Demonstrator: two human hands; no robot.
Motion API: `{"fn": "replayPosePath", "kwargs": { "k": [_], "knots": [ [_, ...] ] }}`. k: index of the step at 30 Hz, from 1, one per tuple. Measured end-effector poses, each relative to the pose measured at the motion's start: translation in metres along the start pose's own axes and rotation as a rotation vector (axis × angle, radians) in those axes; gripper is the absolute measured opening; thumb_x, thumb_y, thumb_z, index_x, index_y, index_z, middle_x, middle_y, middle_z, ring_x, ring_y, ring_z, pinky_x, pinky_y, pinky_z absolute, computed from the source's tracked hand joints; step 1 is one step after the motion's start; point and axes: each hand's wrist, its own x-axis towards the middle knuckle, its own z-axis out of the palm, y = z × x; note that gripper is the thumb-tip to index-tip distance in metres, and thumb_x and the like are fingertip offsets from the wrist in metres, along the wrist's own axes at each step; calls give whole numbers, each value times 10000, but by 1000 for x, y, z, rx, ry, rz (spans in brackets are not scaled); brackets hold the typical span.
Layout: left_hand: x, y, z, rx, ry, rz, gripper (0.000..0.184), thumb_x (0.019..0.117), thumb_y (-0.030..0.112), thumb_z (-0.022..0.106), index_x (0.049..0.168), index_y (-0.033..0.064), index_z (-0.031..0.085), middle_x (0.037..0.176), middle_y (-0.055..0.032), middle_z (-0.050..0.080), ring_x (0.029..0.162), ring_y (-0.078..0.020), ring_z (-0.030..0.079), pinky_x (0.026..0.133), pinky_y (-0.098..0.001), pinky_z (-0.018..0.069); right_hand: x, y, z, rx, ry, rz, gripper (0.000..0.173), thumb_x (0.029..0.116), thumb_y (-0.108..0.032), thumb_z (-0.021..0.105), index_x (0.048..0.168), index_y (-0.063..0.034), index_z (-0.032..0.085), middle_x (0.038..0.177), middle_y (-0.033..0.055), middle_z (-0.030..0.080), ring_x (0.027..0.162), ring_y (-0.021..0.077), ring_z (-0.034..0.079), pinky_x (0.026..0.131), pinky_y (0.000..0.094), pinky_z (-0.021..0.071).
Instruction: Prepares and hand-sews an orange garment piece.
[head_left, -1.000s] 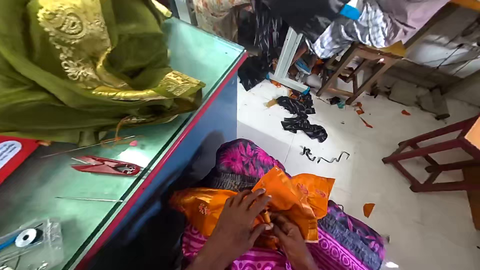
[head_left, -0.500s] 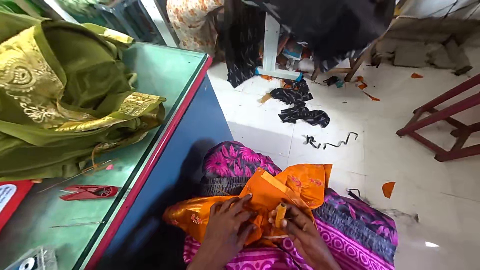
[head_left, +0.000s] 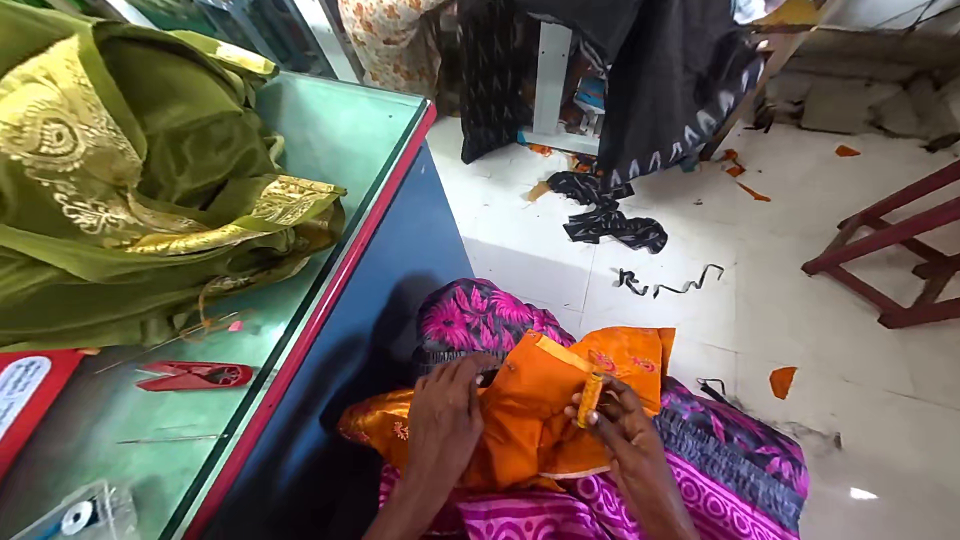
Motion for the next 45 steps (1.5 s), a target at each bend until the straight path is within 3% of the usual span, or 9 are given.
{"fn": "replayPosePath", "kwargs": {
  "k": [5,11,17,24,29,34,41,44,45],
  "knots": [
    [5,-21,-8,5,-115,-94,314,955,-63,587,1230,35,703,1115,-179,724,997,-403,701,832,-581,546,5,17,-11,-135,74,-12,495,924,56,553,1400,38,418,1082,68,702,965,134,722,872,304,606],
    [4,-37,-7,-53,-186,-59,281,877,-16,733,1124,117,761,1148,-118,717,1009,-319,712,800,-519,588,4,17,-10,-137,98,3,501,923,59,544,1406,19,413,1070,58,706,962,132,721,869,294,603],
    [10,-43,2,-7,-74,8,107,840,9,764,906,88,789,988,-103,753,905,-329,719,710,-495,579,6,18,-10,-142,100,-12,514,919,63,547,1410,21,404,1070,54,709,965,132,722,868,293,604],
    [39,-35,5,-142,16,60,86,903,127,743,963,71,771,907,-90,754,820,-282,730,713,-493,578,5,18,-9,-146,104,-17,512,921,69,546,1409,44,391,1072,62,709,953,129,726,864,292,608],
    [64,-20,10,-170,-240,49,234,918,128,752,1147,77,762,941,-106,756,898,-329,714,801,-548,551,5,18,-9,-149,97,-30,518,917,64,552,1407,60,384,1070,67,714,956,131,728,865,297,610],
    [74,-14,11,-125,-333,99,120,958,182,713,955,94,794,949,-113,750,960,-331,701,786,-536,536,3,17,-9,-146,99,-34,523,910,71,550,1403,87,378,1063,77,713,959,137,729,870,302,609],
    [85,-33,-20,-24,-164,-53,166,1001,169,657,1026,57,777,1036,-197,729,985,-417,690,796,-626,521,5,18,-10,-142,98,-21,534,916,70,551,1419,86,372,1071,88,711,954,137,728,863,291,607],
    [90,-54,-23,-43,72,-119,149,977,108,665,1054,38,771,1005,-198,745,908,-407,717,762,-637,522,5,18,-11,-148,87,-27,533,918,65,554,1420,80,375,1069,90,708,950,139,727,858,290,609],
    [91,-58,-24,-52,138,-121,199,970,50,648,1143,27,745,1078,-207,739,956,-415,716,800,-628,531,5,18,-11,-148,86,-30,530,916,66,552,1416,83,376,1067,86,710,951,137,727,857,291,608]
  ]
}}
